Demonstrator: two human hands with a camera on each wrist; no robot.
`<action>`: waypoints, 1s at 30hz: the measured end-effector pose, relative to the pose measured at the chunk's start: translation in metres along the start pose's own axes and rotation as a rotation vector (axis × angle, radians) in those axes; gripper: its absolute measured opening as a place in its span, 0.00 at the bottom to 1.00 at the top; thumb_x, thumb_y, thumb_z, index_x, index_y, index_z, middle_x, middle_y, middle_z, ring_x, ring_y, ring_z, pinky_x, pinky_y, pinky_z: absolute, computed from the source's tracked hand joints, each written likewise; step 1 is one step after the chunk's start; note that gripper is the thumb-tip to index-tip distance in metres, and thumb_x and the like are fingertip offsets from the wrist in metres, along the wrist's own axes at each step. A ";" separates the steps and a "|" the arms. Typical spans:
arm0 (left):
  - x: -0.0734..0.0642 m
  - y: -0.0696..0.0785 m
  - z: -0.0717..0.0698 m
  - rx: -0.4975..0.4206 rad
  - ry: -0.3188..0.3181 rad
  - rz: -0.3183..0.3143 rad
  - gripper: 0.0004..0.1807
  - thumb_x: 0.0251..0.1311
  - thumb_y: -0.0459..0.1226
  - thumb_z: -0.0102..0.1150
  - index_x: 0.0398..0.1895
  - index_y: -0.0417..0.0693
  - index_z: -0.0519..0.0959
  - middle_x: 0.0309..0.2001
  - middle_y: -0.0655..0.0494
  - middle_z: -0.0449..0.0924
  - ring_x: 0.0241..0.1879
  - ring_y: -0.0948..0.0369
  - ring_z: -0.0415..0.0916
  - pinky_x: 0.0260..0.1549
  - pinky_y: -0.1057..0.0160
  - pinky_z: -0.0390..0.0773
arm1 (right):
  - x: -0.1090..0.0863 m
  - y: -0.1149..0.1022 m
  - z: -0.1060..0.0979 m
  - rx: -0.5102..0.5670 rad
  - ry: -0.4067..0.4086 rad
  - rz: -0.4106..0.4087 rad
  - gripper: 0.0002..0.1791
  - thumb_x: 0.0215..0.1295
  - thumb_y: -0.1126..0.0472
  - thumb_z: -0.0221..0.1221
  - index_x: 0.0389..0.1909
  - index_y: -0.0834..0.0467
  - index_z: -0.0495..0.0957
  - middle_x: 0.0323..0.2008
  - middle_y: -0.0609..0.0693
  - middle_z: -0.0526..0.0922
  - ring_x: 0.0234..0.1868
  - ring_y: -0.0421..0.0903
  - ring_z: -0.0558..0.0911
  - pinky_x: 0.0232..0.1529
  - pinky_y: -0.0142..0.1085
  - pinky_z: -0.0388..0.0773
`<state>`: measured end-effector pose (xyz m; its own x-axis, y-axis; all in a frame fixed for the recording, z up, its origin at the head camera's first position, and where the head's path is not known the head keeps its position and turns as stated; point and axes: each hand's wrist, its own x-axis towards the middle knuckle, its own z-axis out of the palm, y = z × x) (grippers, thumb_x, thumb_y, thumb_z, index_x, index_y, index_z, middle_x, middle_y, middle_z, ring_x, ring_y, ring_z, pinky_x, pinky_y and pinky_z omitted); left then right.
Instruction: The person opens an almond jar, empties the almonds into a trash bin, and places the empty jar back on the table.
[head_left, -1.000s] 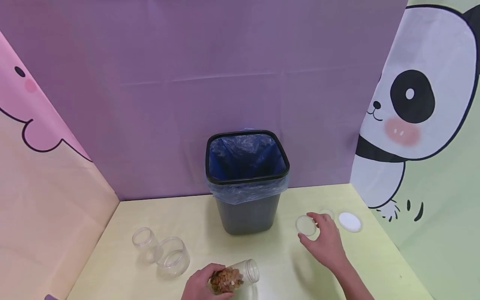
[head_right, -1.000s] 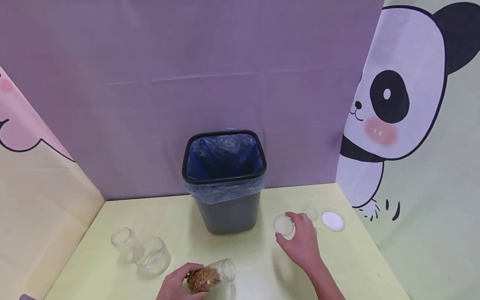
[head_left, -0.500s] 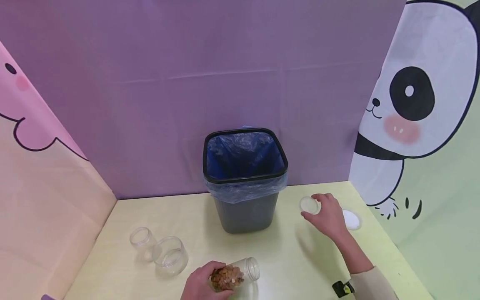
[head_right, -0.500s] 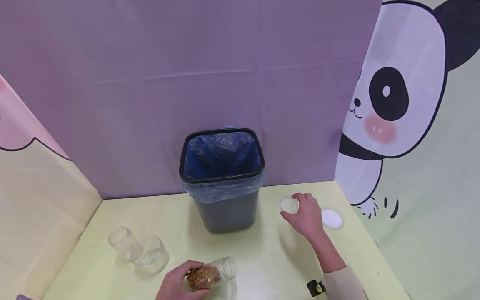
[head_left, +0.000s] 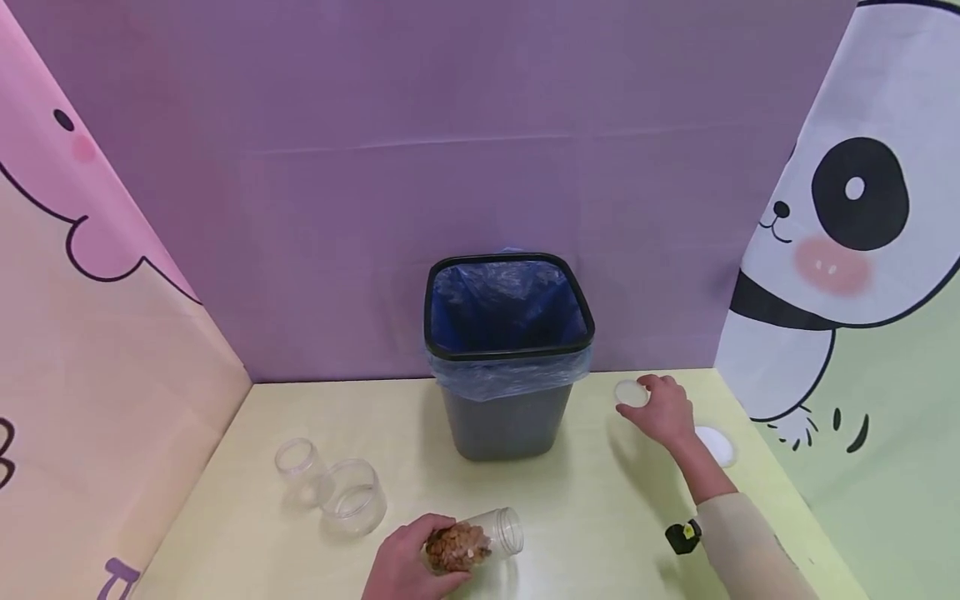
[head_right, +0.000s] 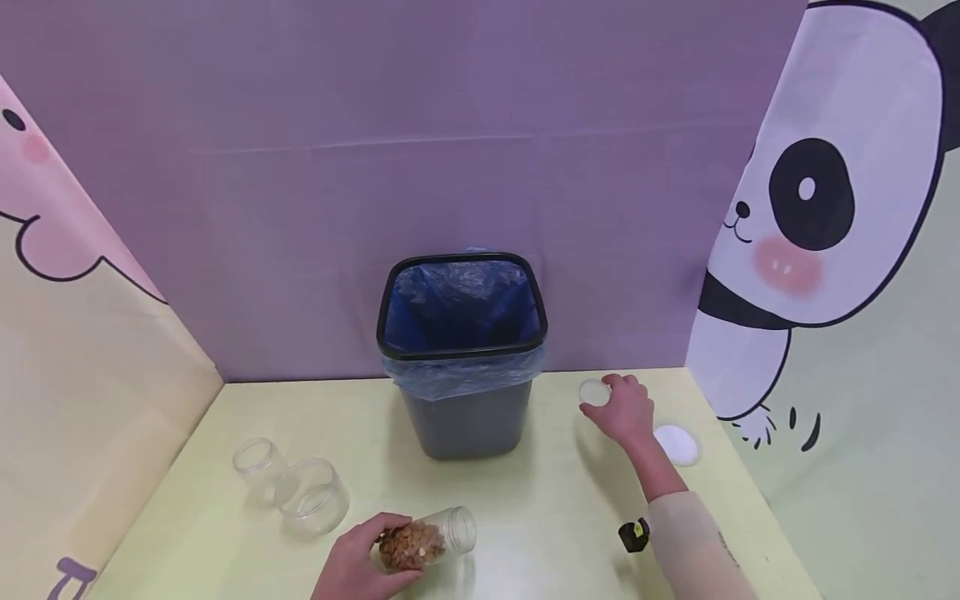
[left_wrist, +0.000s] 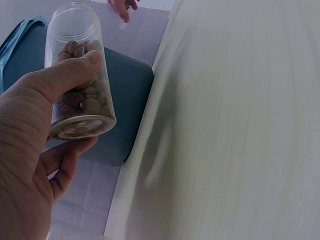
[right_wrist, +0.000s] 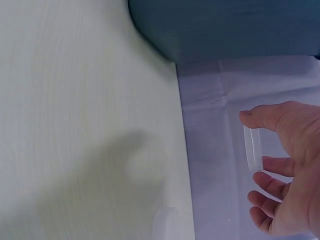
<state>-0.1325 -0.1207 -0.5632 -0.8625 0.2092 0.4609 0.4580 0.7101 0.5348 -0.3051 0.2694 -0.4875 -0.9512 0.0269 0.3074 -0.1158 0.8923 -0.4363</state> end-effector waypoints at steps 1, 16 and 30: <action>0.000 0.000 0.000 -0.005 -0.002 -0.001 0.34 0.24 0.56 0.72 0.42 0.67 0.72 0.36 0.74 0.75 0.29 0.71 0.70 0.27 0.67 0.71 | 0.002 0.002 0.001 -0.007 -0.009 0.007 0.32 0.41 0.47 0.65 0.44 0.66 0.73 0.39 0.64 0.72 0.41 0.64 0.70 0.32 0.55 0.65; -0.002 0.005 0.000 -0.020 0.000 -0.003 0.34 0.22 0.55 0.74 0.41 0.67 0.73 0.35 0.76 0.74 0.29 0.73 0.69 0.27 0.68 0.70 | 0.024 0.036 0.022 -0.081 -0.204 0.156 0.36 0.46 0.43 0.60 0.50 0.65 0.69 0.43 0.68 0.68 0.44 0.69 0.66 0.36 0.60 0.61; -0.001 0.009 -0.002 -0.025 -0.051 -0.027 0.32 0.26 0.55 0.72 0.42 0.64 0.73 0.36 0.73 0.75 0.30 0.70 0.70 0.28 0.66 0.70 | 0.016 0.045 0.032 -0.066 -0.259 0.221 0.36 0.47 0.43 0.59 0.51 0.65 0.67 0.45 0.69 0.66 0.45 0.68 0.63 0.37 0.60 0.58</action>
<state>-0.1266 -0.1161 -0.5572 -0.8841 0.2242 0.4100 0.4390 0.6990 0.5646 -0.3344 0.2953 -0.5290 -0.9932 0.1153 -0.0176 0.1123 0.9053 -0.4097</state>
